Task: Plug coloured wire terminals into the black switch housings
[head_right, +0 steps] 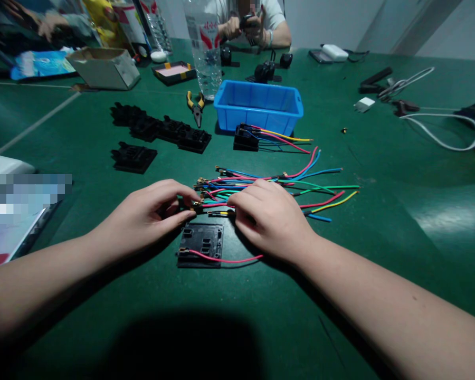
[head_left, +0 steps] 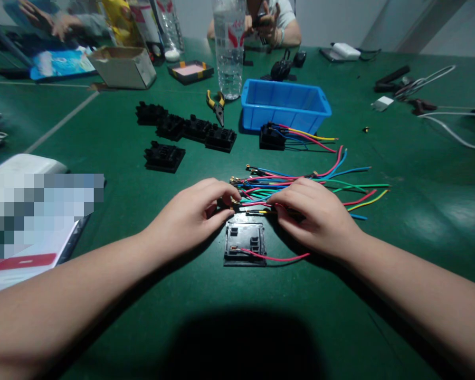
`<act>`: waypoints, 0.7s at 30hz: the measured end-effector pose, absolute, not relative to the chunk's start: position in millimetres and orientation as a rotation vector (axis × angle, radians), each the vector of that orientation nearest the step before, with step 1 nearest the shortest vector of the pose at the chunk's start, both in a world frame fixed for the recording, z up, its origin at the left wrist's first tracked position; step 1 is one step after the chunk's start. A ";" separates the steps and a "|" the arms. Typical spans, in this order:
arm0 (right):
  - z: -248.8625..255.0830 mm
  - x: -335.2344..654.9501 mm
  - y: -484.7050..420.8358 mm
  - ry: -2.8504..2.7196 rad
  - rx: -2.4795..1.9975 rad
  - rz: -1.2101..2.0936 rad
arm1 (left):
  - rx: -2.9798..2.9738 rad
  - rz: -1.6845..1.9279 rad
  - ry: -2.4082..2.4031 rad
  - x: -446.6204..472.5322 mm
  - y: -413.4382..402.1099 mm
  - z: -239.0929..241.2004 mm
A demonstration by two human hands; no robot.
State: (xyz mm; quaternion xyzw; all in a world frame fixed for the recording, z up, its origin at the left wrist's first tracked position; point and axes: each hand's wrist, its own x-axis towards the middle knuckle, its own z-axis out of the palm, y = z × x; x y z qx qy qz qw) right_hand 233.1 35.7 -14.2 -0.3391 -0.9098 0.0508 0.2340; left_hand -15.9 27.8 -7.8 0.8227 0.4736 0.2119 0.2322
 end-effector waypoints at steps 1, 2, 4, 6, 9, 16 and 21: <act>-14.0 233.0 35.5 -2.499 -0.929 0.140 | 2.257 0.592 1.298 -16.1 27.8 -8.0; -13.7 232.8 35.3 -2.500 -0.926 0.142 | 2.253 0.606 1.293 -16.4 27.8 -8.1; -13.2 232.7 35.0 -2.500 -0.921 0.151 | 2.248 0.635 1.285 -16.7 27.7 -8.1; -12.9 232.7 34.9 -2.497 -0.913 0.154 | 2.248 0.657 1.282 -16.8 27.2 -7.9; -13.2 232.9 35.2 -2.501 -0.903 0.149 | 2.241 0.666 1.286 -16.7 26.4 -7.3; -15.5 232.8 35.6 -2.496 -0.854 0.129 | 2.303 0.664 1.224 -17.4 27.6 -7.4; -15.0 232.1 34.9 -2.478 -0.840 0.127 | 2.284 0.658 1.220 -17.9 27.7 -6.2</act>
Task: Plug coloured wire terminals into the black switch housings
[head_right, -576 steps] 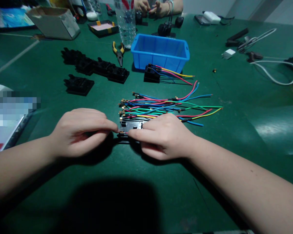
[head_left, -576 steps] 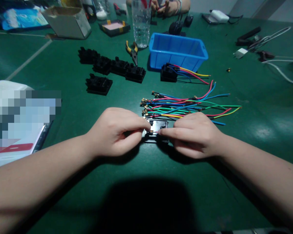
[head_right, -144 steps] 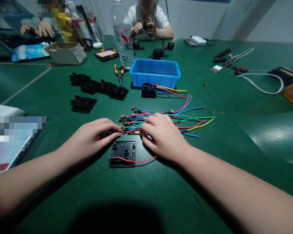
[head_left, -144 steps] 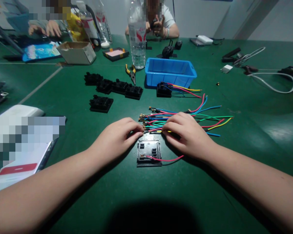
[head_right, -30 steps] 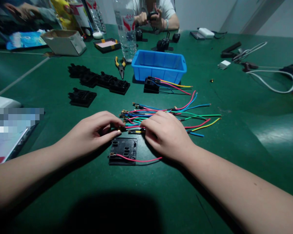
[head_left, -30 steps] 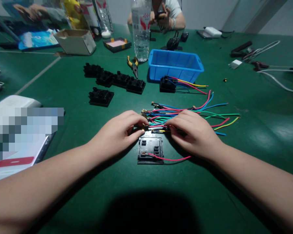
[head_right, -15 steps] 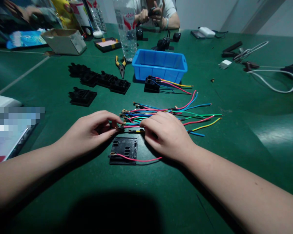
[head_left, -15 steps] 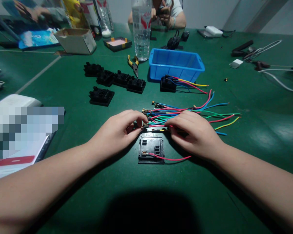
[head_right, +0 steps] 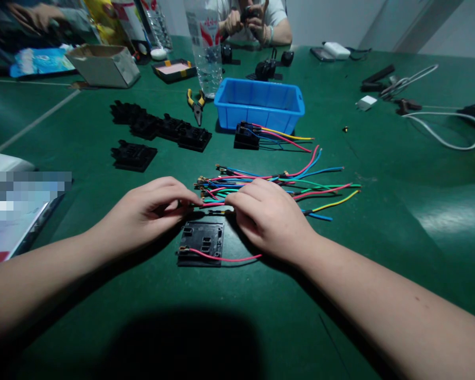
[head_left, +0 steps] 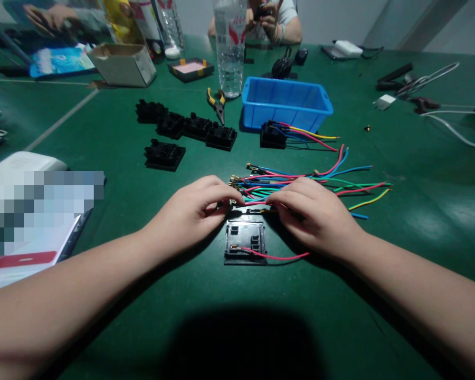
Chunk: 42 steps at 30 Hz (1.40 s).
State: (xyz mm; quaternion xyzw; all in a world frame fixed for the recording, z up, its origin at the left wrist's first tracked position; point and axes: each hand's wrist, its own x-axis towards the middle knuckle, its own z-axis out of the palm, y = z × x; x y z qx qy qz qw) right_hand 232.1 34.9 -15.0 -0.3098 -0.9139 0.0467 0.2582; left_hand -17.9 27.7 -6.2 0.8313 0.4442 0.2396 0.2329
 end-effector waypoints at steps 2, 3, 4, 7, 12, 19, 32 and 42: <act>-14.3 231.7 34.5 -2.464 -0.834 0.135 | 2.278 0.643 1.213 -17.5 27.3 -5.5; -14.0 231.5 34.3 -2.461 -0.833 0.138 | 2.277 0.641 1.209 -17.1 27.1 -5.4; -13.9 231.4 34.2 -2.459 -0.833 0.143 | 2.277 0.637 1.206 -16.8 26.8 -5.4; -14.4 231.3 34.2 -2.453 -0.840 0.149 | 2.278 0.650 1.208 -15.6 26.2 -5.9; -16.0 231.6 35.2 -2.449 -0.877 0.151 | 2.271 0.672 1.261 -14.6 26.4 -5.3; -13.5 231.4 34.6 -2.509 -0.885 0.183 | 2.209 0.660 1.365 -15.6 25.8 -5.5; -12.3 232.2 34.3 -2.486 -0.827 0.090 | 2.291 0.684 1.258 -16.0 26.0 -5.8; -14.9 232.3 32.7 -2.510 -0.719 0.029 | 2.369 0.697 1.135 -16.2 25.4 -6.5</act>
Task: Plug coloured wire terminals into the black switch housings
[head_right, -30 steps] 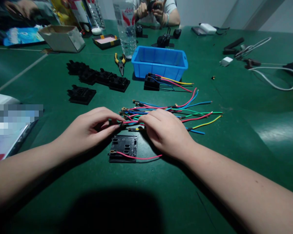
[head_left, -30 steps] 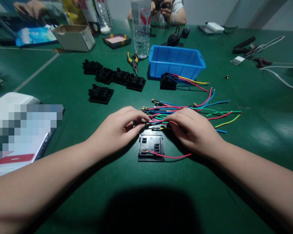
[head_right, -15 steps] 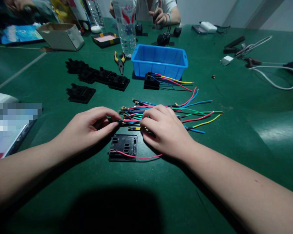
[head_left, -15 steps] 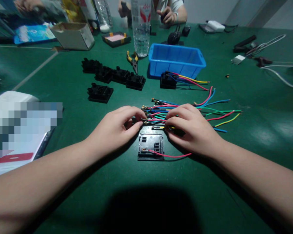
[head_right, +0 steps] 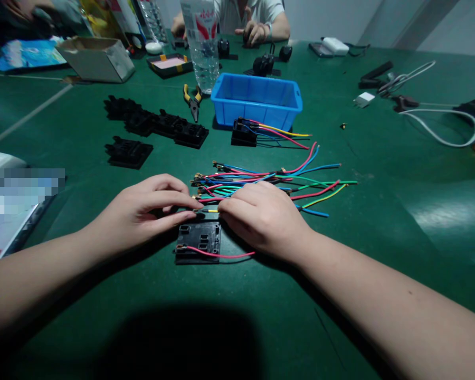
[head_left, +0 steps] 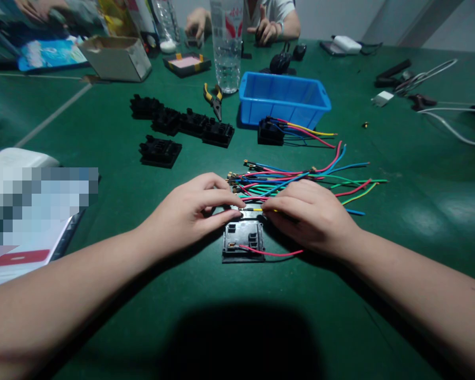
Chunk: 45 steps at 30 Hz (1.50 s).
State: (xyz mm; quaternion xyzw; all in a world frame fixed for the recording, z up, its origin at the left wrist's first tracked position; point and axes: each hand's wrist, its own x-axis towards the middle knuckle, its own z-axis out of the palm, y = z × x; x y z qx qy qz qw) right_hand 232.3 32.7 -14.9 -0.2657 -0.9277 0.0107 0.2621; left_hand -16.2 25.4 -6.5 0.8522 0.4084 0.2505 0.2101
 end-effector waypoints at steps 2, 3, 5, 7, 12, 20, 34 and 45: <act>-15.1 232.0 32.7 -2.504 -0.707 0.039 | 2.378 0.706 1.133 -16.6 25.4 -6.9; -15.1 231.9 32.6 -2.503 -0.699 0.046 | 2.376 0.711 1.135 -16.8 25.3 -7.1; -15.5 232.0 32.5 -2.499 -0.680 0.057 | 2.365 0.725 1.145 -16.8 24.9 -7.2; -16.2 232.7 32.2 -2.492 -0.670 0.072 | 2.350 0.734 1.168 -16.3 24.4 -6.4; -17.8 234.3 31.4 -2.469 -0.715 0.114 | 2.291 0.760 1.230 -15.1 23.5 0.0; -15.6 234.9 30.6 -2.464 -0.747 0.088 | 2.225 0.902 1.359 -18.6 21.2 6.1; -15.2 235.2 29.1 -2.539 -0.705 0.058 | 2.354 0.688 1.080 -15.7 23.6 -1.3; -12.4 234.6 29.0 -2.563 -0.606 0.122 | 2.322 0.764 1.002 -16.0 20.9 -1.7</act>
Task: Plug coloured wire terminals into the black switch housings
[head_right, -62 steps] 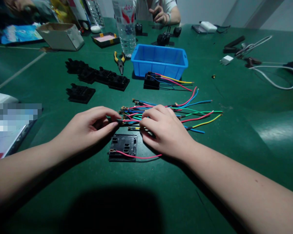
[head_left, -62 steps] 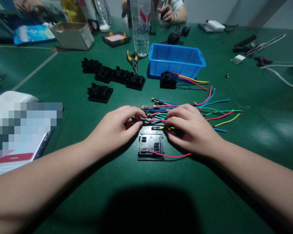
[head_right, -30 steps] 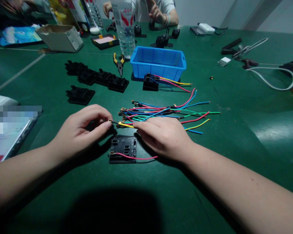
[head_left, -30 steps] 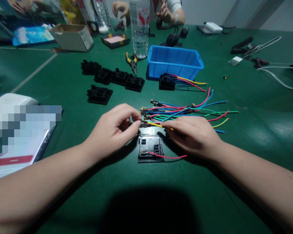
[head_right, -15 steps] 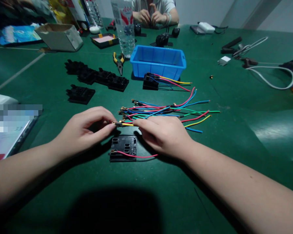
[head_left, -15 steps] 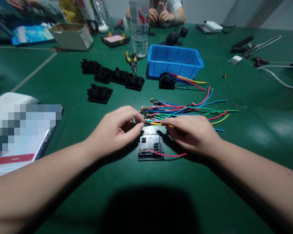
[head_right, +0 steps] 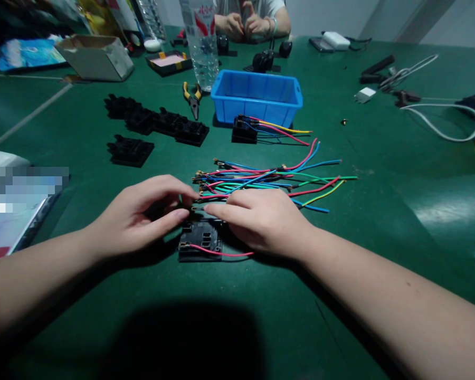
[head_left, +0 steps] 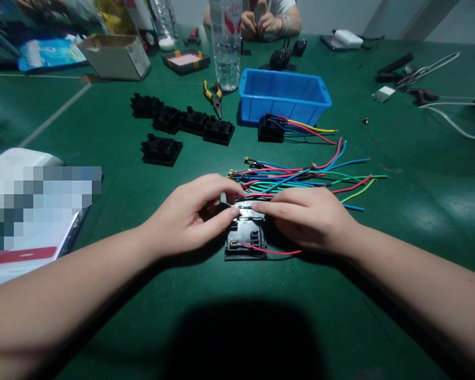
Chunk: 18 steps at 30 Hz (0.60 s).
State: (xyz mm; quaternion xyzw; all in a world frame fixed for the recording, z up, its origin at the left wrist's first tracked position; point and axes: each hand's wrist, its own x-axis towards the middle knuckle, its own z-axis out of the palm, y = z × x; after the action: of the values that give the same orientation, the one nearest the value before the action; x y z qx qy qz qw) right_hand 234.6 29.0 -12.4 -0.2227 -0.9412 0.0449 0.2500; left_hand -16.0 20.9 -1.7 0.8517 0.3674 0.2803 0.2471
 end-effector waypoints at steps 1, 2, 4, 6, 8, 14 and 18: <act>-12.5 234.7 29.1 -2.557 -0.604 0.125 | 2.293 0.799 1.007 -16.0 20.2 -1.7; -12.6 234.8 29.2 -2.552 -0.604 0.127 | 2.271 0.821 1.009 -15.9 19.6 -1.5; -13.1 235.1 29.5 -2.547 -0.605 0.138 | 2.273 0.820 0.991 -15.7 19.0 -0.8; -13.4 235.4 29.7 -2.546 -0.605 0.152 | 2.312 0.778 0.957 -15.3 19.0 0.2; -13.5 235.6 29.8 -2.546 -0.600 0.156 | 2.341 0.743 0.932 -14.8 19.1 1.4; -13.0 235.9 29.5 -2.544 -0.620 0.194 | 2.334 0.697 0.952 -14.5 18.0 3.7; -12.7 235.5 29.3 -2.543 -0.619 0.200 | 2.333 0.700 1.002 -14.7 18.9 2.5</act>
State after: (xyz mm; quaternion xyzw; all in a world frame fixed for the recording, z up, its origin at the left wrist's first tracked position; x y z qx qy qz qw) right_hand 235.5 29.3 -12.7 -0.2281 -0.9366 0.0736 0.2555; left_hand -14.7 18.9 2.5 0.8574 0.3682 0.2573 0.2511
